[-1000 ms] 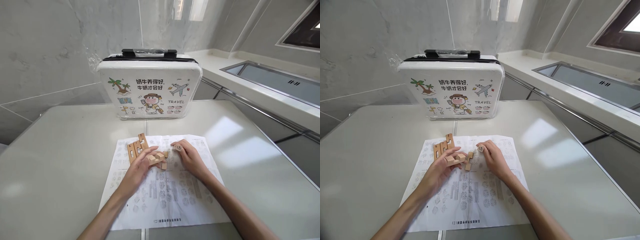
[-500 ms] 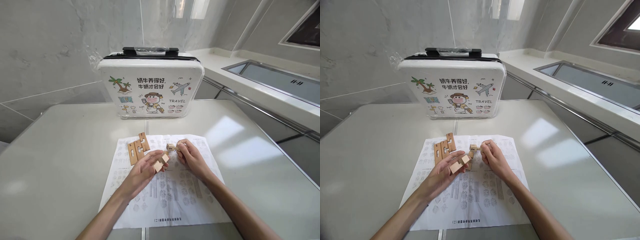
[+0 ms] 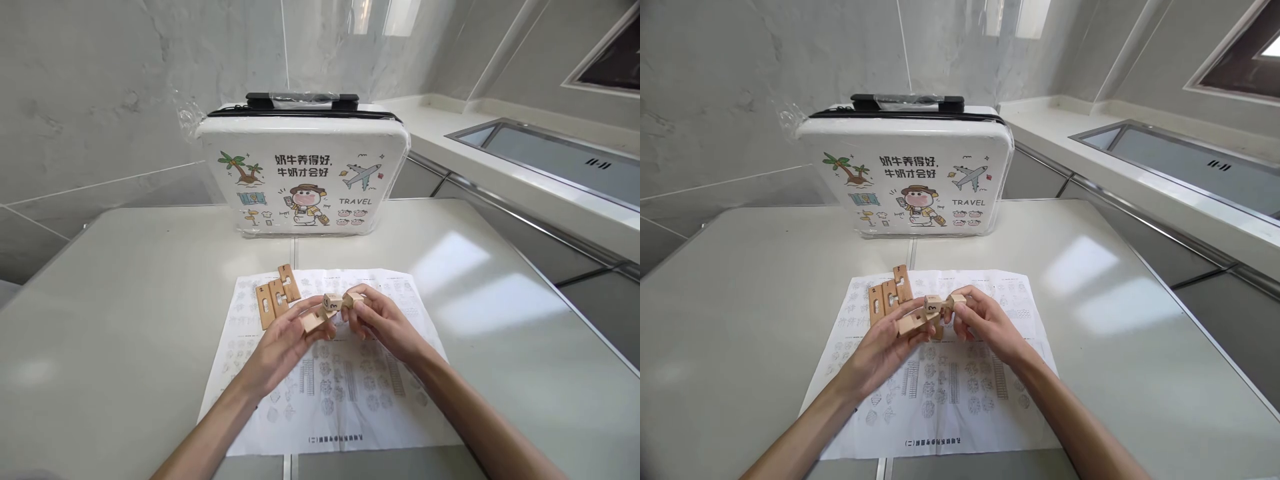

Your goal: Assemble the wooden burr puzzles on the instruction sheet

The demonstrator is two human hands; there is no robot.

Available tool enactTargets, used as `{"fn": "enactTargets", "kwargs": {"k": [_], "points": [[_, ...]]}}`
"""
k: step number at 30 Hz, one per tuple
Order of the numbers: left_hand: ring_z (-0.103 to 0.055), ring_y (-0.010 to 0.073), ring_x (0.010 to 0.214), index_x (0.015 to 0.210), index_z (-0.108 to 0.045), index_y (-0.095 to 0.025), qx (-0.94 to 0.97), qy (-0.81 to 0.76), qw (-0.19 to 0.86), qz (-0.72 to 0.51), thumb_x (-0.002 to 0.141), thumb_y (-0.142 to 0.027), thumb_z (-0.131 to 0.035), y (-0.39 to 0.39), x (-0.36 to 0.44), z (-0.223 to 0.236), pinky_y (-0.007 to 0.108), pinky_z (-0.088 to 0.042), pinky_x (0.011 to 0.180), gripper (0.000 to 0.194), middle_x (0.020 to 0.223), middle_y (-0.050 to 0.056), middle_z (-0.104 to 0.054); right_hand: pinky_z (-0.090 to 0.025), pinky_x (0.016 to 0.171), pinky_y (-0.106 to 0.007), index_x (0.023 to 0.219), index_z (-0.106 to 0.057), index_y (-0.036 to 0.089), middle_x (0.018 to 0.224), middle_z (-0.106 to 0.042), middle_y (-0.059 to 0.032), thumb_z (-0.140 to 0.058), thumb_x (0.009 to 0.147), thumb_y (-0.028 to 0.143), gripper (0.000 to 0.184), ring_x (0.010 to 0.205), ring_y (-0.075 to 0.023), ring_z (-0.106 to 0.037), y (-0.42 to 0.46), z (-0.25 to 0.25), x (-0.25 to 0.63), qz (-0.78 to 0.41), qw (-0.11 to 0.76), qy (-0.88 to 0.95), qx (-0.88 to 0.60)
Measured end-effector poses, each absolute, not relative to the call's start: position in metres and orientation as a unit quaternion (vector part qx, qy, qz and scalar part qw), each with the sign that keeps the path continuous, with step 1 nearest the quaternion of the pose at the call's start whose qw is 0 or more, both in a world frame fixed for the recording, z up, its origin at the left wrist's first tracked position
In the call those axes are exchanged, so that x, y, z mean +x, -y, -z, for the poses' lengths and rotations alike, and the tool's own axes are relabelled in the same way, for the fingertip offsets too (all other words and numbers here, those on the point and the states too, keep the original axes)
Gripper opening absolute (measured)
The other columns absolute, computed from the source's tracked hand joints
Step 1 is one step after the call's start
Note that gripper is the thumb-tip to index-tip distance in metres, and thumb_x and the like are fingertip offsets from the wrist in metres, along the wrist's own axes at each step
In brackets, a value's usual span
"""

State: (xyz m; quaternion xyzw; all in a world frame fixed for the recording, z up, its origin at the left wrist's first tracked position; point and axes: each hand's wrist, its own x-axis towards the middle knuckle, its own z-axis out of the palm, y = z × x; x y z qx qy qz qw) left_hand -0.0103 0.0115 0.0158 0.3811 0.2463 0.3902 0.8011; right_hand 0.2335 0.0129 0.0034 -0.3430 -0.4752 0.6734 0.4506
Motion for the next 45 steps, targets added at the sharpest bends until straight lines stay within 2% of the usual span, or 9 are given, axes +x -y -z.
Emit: {"fn": "enactTargets", "kwargs": {"k": [4,7,11,14,19,25,31,38,45], "points": [[-0.072,0.0272,0.105,0.142,-0.069,-0.018,0.383,-0.240,0.804,-0.386,0.108,-0.055,-0.055,-0.012,-0.008,-0.018,0.045,-0.054,0.101,0.052,0.132,0.018,-0.074,-0.030,0.055,-0.028,0.101,-0.064,0.023,0.081,-0.059,0.0015,-0.066,0.106,0.052,0.030,0.057,-0.0104,-0.042,-0.014,-0.004,0.234,-0.673,0.473,0.458,-0.337],[-0.071,0.0303,0.114,0.142,-0.067,-0.020,0.457,-0.298,0.747,-0.380,0.105,-0.059,-0.058,-0.011,-0.007,-0.020,0.049,-0.052,0.107,0.054,0.136,0.017,-0.071,-0.028,0.055,-0.028,0.103,-0.064,0.023,0.079,-0.056,0.0023,-0.066,0.105,0.052,0.029,0.057,-0.0106,-0.038,-0.016,-0.004,0.236,-0.667,0.486,0.440,-0.354],[-0.061,0.0325,0.134,0.140,-0.061,-0.031,0.640,-0.463,0.502,-0.351,0.095,-0.052,-0.077,-0.007,-0.006,-0.020,0.053,-0.046,0.118,0.052,0.148,0.009,-0.063,-0.026,0.056,-0.028,0.104,-0.065,0.022,0.078,-0.055,0.0027,-0.067,0.105,0.051,0.029,0.057,-0.0101,-0.036,-0.016,-0.003,0.237,-0.655,0.502,0.425,-0.370],[-0.057,0.0333,0.139,0.142,-0.057,-0.032,0.743,-0.498,0.310,-0.323,0.095,-0.047,-0.077,-0.008,-0.007,-0.017,0.059,-0.044,0.120,0.053,0.147,0.007,-0.063,-0.026,0.057,-0.029,0.103,-0.065,0.022,0.079,-0.054,0.0028,-0.067,0.105,0.051,0.029,0.057,-0.0100,-0.035,-0.016,-0.005,0.237,-0.655,0.503,0.420,-0.377],[-0.057,0.0344,0.136,0.145,-0.050,-0.027,0.817,-0.469,0.208,-0.265,0.096,-0.034,-0.072,-0.014,-0.012,-0.011,0.058,-0.054,0.111,0.054,0.141,0.010,-0.064,-0.026,0.056,-0.029,0.103,-0.064,0.022,0.079,-0.054,0.0029,-0.068,0.104,0.052,0.030,0.056,-0.0102,-0.035,-0.017,-0.006,0.236,-0.658,0.503,0.411,-0.380],[-0.050,0.0347,0.142,0.153,-0.042,-0.027,0.868,-0.393,0.211,-0.219,0.097,-0.026,-0.068,-0.013,-0.012,-0.010,0.058,-0.054,0.113,0.062,0.143,0.012,-0.063,-0.027,0.055,-0.028,0.103,-0.065,0.022,0.081,-0.056,0.0023,-0.068,0.103,0.053,0.031,0.056,-0.0100,-0.036,-0.018,-0.007,0.236,-0.660,0.505,0.405,-0.381],[-0.041,0.0370,0.155,0.164,-0.037,-0.033,0.876,-0.367,0.236,-0.205,0.097,-0.047,-0.075,-0.016,-0.005,-0.009,0.061,-0.044,0.123,0.078,0.163,0.011,-0.051,-0.030,0.055,-0.028,0.104,-0.065,0.023,0.081,-0.056,0.0023,-0.069,0.103,0.053,0.031,0.056,-0.0100,-0.036,-0.018,-0.005,0.235,-0.662,0.502,0.405,-0.382],[-0.052,0.0368,0.144,0.153,-0.054,-0.033,0.863,-0.343,0.286,-0.236,0.099,-0.046,-0.074,-0.017,0.003,-0.007,0.061,-0.044,0.119,0.059,0.148,0.009,-0.066,-0.031,0.054,-0.028,0.104,-0.065,0.022,0.080,-0.056,0.0021,-0.070,0.102,0.054,0.032,0.056,-0.0101,-0.035,-0.018,-0.004,0.233,-0.660,0.506,0.406,-0.380],[-0.059,0.0338,0.134,0.151,-0.056,-0.035,0.719,-0.439,0.440,-0.312,0.086,-0.046,-0.088,-0.008,0.001,-0.018,0.052,-0.050,0.115,0.073,0.151,0.008,-0.061,-0.030,0.053,-0.027,0.103,-0.065,0.022,0.081,-0.056,0.0019,-0.069,0.103,0.053,0.032,0.055,-0.0092,-0.036,-0.018,-0.006,0.234,-0.662,0.507,0.401,-0.378]]}}
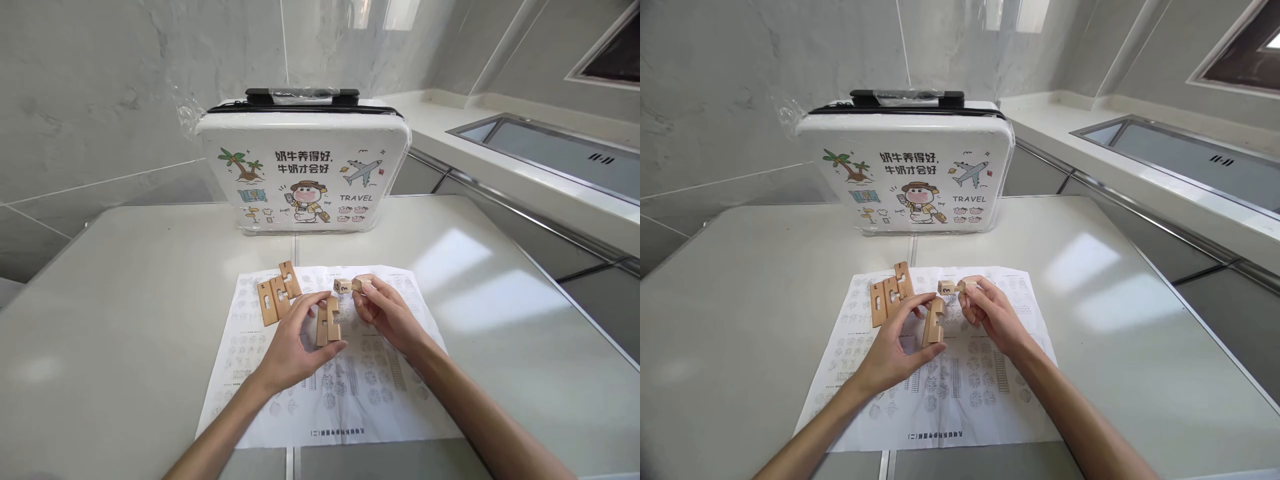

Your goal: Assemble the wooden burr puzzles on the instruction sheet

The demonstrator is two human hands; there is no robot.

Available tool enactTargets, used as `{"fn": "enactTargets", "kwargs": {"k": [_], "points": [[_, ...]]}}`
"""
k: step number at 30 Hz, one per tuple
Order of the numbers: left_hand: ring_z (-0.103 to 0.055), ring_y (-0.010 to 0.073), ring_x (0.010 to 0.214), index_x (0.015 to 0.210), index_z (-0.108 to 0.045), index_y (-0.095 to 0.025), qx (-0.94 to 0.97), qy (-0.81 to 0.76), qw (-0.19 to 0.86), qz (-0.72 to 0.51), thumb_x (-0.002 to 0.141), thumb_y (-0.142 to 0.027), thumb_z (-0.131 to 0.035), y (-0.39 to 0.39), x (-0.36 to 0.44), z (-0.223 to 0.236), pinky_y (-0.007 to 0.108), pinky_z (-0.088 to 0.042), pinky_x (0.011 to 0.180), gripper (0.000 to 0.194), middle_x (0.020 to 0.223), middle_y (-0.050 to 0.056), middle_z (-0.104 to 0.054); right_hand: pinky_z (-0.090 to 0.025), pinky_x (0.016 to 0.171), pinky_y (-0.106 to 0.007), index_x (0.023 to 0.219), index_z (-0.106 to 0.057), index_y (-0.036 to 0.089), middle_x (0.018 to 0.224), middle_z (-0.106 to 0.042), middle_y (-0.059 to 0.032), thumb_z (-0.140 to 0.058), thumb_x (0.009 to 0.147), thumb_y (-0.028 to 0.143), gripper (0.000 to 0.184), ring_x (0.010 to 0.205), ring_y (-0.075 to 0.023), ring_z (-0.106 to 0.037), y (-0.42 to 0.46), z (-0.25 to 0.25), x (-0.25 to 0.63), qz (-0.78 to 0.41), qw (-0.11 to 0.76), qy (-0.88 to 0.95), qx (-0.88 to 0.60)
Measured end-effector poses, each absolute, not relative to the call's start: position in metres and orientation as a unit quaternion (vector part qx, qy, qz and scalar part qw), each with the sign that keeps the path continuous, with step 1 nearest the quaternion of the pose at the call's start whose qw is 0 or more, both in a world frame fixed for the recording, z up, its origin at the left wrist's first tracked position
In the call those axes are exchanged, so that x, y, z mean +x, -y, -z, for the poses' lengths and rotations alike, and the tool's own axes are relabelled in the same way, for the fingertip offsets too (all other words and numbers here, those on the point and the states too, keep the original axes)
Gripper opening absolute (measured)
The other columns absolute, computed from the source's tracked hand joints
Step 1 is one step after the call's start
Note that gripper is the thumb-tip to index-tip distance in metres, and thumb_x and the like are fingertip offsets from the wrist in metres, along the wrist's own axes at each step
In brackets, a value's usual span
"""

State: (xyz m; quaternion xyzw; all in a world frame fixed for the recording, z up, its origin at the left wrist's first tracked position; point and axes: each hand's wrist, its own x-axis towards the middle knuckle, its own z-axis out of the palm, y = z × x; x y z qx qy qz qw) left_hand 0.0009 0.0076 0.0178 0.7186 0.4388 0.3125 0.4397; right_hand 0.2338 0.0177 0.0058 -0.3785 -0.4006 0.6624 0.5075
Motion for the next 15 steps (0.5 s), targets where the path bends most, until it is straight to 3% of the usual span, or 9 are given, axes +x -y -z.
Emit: {"fn": "enactTargets", "kwargs": {"k": [7,11,15], "points": [[-0.054,0.0298,0.147,0.154,-0.052,-0.032,0.576,-0.390,0.626,-0.350,0.090,-0.034,-0.086,-0.0072,-0.0004,-0.0186,0.048,-0.040,0.127,0.072,0.160,0.010,-0.054,-0.031,0.054,-0.027,0.104,-0.064,0.023,0.081,-0.057,0.0019,-0.068,0.103,0.054,0.032,0.056,-0.0100,-0.037,-0.0172,-0.0065,0.2340,-0.666,0.496,0.413,-0.374],[-0.060,0.0290,0.141,0.150,-0.051,-0.030,0.540,-0.352,0.677,-0.355,0.091,-0.030,-0.086,-0.0081,0.0002,-0.0179,0.048,-0.045,0.122,0.069,0.149,0.012,-0.064,-0.032,0.055,-0.028,0.099,-0.063,0.023,0.083,-0.059,0.0005,-0.067,0.103,0.055,0.033,0.057,-0.0113,-0.043,-0.0159,-0.0089,0.2326,-0.674,0.476,0.432,-0.364],[-0.062,0.0292,0.139,0.146,-0.050,-0.030,0.526,-0.340,0.687,-0.369,0.090,-0.028,-0.087,-0.0073,0.0024,-0.0167,0.048,-0.049,0.118,0.067,0.152,0.013,-0.061,-0.031,0.054,-0.028,0.096,-0.062,0.023,0.082,-0.061,-0.0004,-0.066,0.105,0.055,0.033,0.058,-0.0122,-0.046,-0.0139,-0.0098,0.2311,-0.677,0.458,0.453,-0.355]]}}
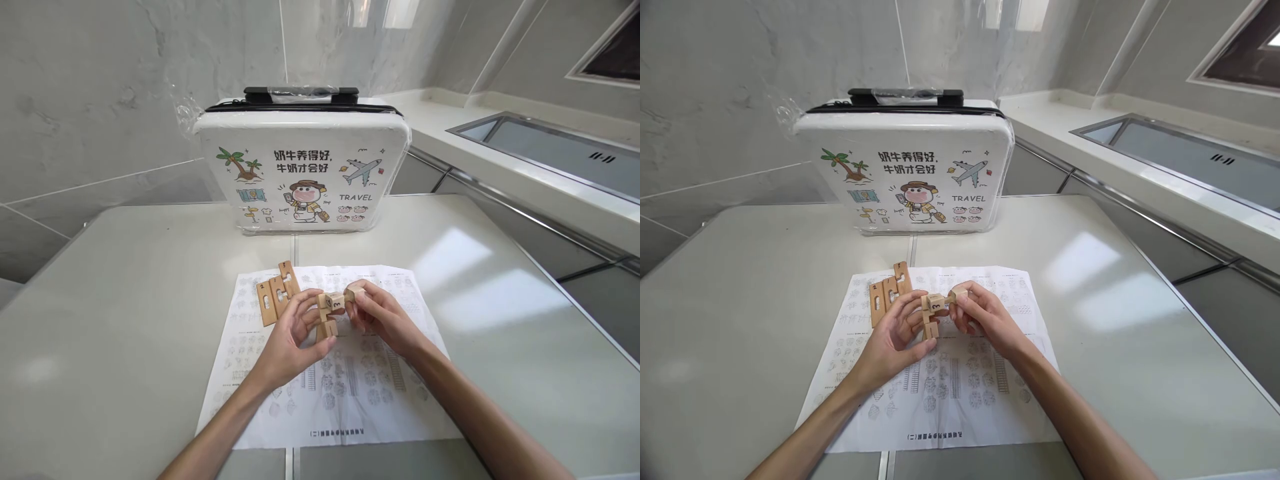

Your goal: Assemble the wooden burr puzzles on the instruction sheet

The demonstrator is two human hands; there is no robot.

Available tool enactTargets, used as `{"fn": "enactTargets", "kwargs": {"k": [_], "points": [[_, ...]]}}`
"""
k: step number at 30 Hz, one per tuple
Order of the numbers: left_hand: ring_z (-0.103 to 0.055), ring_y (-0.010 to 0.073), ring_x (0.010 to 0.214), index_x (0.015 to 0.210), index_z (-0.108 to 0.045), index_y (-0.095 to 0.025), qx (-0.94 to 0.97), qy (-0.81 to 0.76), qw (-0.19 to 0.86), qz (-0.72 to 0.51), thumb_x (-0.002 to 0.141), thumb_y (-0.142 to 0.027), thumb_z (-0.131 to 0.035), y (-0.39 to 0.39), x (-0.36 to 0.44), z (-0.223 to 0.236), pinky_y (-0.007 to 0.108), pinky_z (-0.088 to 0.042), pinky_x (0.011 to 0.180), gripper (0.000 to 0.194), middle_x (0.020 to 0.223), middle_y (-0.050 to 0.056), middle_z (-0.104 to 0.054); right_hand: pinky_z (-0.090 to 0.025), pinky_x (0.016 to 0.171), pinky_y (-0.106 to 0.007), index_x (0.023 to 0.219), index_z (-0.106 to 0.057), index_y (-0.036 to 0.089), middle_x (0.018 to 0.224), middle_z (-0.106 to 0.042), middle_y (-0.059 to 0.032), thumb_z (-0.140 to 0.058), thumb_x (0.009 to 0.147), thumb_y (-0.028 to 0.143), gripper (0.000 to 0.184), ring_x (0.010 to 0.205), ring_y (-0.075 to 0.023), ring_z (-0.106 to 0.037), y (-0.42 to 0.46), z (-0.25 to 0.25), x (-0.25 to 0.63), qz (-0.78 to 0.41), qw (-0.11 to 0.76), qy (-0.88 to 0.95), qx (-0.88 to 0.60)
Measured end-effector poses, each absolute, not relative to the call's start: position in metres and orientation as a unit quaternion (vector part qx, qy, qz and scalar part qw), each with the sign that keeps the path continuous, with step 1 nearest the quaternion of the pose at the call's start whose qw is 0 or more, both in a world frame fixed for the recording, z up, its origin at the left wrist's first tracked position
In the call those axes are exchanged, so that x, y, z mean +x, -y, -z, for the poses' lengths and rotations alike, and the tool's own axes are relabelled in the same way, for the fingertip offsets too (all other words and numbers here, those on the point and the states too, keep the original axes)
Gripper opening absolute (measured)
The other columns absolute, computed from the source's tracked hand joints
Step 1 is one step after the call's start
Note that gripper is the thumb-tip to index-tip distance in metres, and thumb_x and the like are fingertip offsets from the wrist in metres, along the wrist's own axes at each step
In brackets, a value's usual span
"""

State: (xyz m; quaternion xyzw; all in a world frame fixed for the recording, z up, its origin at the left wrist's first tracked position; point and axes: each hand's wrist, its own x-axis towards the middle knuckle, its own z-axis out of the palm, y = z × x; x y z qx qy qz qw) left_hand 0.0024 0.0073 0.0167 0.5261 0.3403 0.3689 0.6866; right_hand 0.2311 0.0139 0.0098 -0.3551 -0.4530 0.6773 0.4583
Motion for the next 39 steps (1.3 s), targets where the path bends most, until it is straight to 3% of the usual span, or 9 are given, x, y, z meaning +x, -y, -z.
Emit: {"fn": "enactTargets", "kwargs": {"k": [8,18,23,39], "points": [[-0.061,0.0299,0.139,0.140,-0.055,-0.029,0.547,-0.417,0.620,-0.377,0.079,-0.034,-0.095,-0.0051,0.0065,-0.0158,0.052,-0.046,0.123,0.073,0.143,0.011,-0.066,-0.041,0.060,-0.030,0.101,-0.061,0.023,0.077,-0.065,-0.0003,-0.066,0.104,0.057,0.035,0.062,-0.0151,-0.054,-0.0100,-0.0099,0.2289,-0.656,0.425,0.513,-0.355],[-0.071,0.0302,0.124,0.143,-0.054,-0.034,0.599,-0.442,0.573,-0.343,0.082,-0.037,-0.092,-0.0041,0.0059,-0.0196,0.049,-0.058,0.108,0.073,0.132,0.008,-0.072,-0.038,0.059,-0.029,0.099,-0.061,0.023,0.075,-0.062,0.0012,-0.069,0.103,0.057,0.035,0.063,-0.0147,-0.053,-0.0073,-0.0111,0.2264,-0.626,0.411,0.549,-0.373],[-0.067,0.0319,0.132,0.137,-0.060,-0.033,0.643,-0.432,0.527,-0.349,0.082,-0.040,-0.092,-0.0027,0.0077,-0.0215,0.048,-0.056,0.110,0.064,0.138,0.007,-0.070,-0.039,0.061,-0.030,0.089,-0.058,0.023,0.070,-0.062,0.0014,-0.067,0.103,0.059,0.040,0.062,-0.0151,-0.054,-0.0069,-0.0117,0.2255,-0.610,0.407,0.549,-0.401],[-0.070,0.0276,0.124,0.140,-0.059,-0.037,0.681,-0.382,0.529,-0.333,0.084,-0.037,-0.091,0.0004,0.0034,-0.0125,0.043,-0.058,0.106,0.065,0.133,0.004,-0.071,-0.034,0.051,-0.031,0.060,-0.048,0.024,0.048,-0.052,0.0008,-0.045,0.105,0.076,0.069,0.045,-0.0143,-0.044,-0.0053,-0.0057,0.2232,-0.522,0.369,0.615,-0.461]]}}
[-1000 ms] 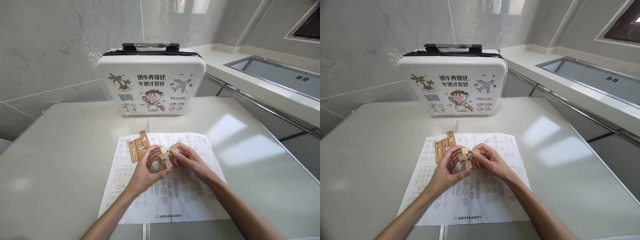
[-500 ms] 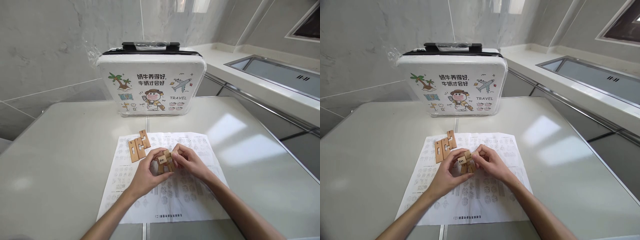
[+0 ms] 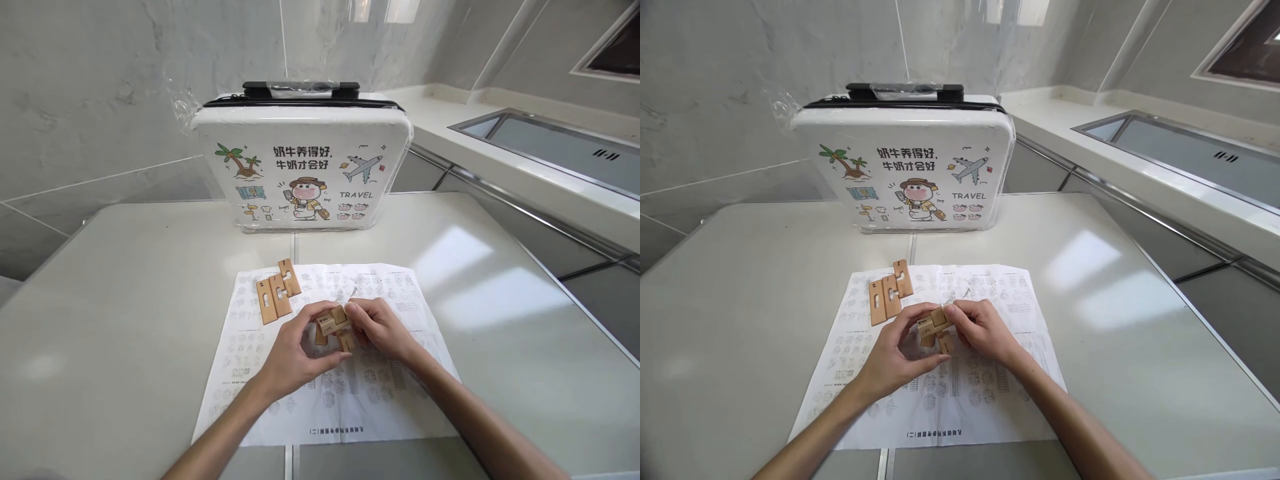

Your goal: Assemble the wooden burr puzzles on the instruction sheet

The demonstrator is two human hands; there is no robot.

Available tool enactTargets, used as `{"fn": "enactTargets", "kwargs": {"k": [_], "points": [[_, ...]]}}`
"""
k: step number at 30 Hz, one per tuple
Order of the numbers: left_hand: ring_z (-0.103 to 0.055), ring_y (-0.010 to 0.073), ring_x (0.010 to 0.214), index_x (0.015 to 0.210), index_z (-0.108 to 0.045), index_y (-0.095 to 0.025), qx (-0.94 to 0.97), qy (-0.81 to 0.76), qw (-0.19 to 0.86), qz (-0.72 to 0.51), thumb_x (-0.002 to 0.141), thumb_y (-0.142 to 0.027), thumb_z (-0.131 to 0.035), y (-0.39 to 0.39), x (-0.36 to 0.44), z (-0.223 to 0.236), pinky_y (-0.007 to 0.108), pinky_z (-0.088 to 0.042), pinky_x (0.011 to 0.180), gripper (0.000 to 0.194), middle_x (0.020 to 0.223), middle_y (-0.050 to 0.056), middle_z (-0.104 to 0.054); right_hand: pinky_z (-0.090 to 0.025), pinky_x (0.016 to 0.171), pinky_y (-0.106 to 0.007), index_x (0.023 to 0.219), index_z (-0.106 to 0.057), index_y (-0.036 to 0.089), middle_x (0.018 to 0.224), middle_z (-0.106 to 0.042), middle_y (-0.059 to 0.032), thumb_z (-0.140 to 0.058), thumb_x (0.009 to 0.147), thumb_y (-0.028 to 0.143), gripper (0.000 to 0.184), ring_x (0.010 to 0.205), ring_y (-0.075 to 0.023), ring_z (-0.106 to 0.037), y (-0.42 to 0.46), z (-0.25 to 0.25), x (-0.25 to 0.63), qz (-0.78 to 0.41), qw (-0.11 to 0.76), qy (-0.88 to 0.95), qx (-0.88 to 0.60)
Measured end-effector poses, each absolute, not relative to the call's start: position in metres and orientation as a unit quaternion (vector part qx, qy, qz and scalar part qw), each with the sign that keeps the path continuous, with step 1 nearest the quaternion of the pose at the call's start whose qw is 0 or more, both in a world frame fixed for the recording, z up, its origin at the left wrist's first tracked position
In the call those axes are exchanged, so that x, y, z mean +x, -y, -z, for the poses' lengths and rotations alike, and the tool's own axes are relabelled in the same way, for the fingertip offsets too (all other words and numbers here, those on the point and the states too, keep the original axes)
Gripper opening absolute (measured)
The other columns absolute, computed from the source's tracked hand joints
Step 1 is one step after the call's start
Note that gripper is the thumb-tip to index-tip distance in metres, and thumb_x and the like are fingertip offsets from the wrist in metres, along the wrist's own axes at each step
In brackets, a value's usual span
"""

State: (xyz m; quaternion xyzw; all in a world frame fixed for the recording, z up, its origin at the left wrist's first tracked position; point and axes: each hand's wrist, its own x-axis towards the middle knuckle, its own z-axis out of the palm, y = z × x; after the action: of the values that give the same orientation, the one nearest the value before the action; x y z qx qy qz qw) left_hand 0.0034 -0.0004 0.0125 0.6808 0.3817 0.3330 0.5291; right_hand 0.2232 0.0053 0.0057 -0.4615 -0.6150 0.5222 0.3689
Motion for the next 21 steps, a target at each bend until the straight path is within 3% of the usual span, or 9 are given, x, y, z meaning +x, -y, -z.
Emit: {"fn": "enactTargets", "kwargs": {"k": [9,16,21], "points": [[-0.072,0.0247,0.113,0.139,-0.059,-0.035,0.703,-0.386,0.504,-0.322,0.085,-0.037,-0.090,0.0006,0.0015,-0.0134,0.041,-0.059,0.099,0.063,0.123,0.003,-0.074,-0.035,0.052,-0.029,0.054,-0.051,0.021,0.048,-0.053,0.0001,-0.043,0.105,0.076,0.075,0.045,-0.0127,-0.045,-0.0059,-0.0066,0.2234,-0.529,0.335,0.615,-0.479],[-0.070,0.0256,0.121,0.137,-0.057,-0.035,0.676,-0.392,0.528,-0.333,0.082,-0.037,-0.093,0.0009,0.0048,-0.0190,0.041,-0.057,0.105,0.065,0.127,0.003,-0.073,-0.040,0.056,-0.030,0.055,-0.053,0.022,0.054,-0.058,-0.0018,-0.034,0.105,0.080,0.079,0.050,-0.0147,-0.051,-0.0043,-0.0051,0.2224,-0.549,0.347,0.583,-0.488],[-0.069,0.0259,0.122,0.139,-0.056,-0.032,0.595,-0.448,0.550,-0.379,0.080,-0.040,-0.094,-0.0021,0.0041,-0.0209,0.042,-0.056,0.108,0.070,0.132,0.006,-0.071,-0.042,0.062,-0.031,0.072,-0.059,0.022,0.068,-0.060,-0.0013,-0.035,0.112,0.065,0.063,0.063,-0.0168,-0.054,-0.0058,-0.0061,0.2230,-0.510,0.397,0.602,-0.469]]}}
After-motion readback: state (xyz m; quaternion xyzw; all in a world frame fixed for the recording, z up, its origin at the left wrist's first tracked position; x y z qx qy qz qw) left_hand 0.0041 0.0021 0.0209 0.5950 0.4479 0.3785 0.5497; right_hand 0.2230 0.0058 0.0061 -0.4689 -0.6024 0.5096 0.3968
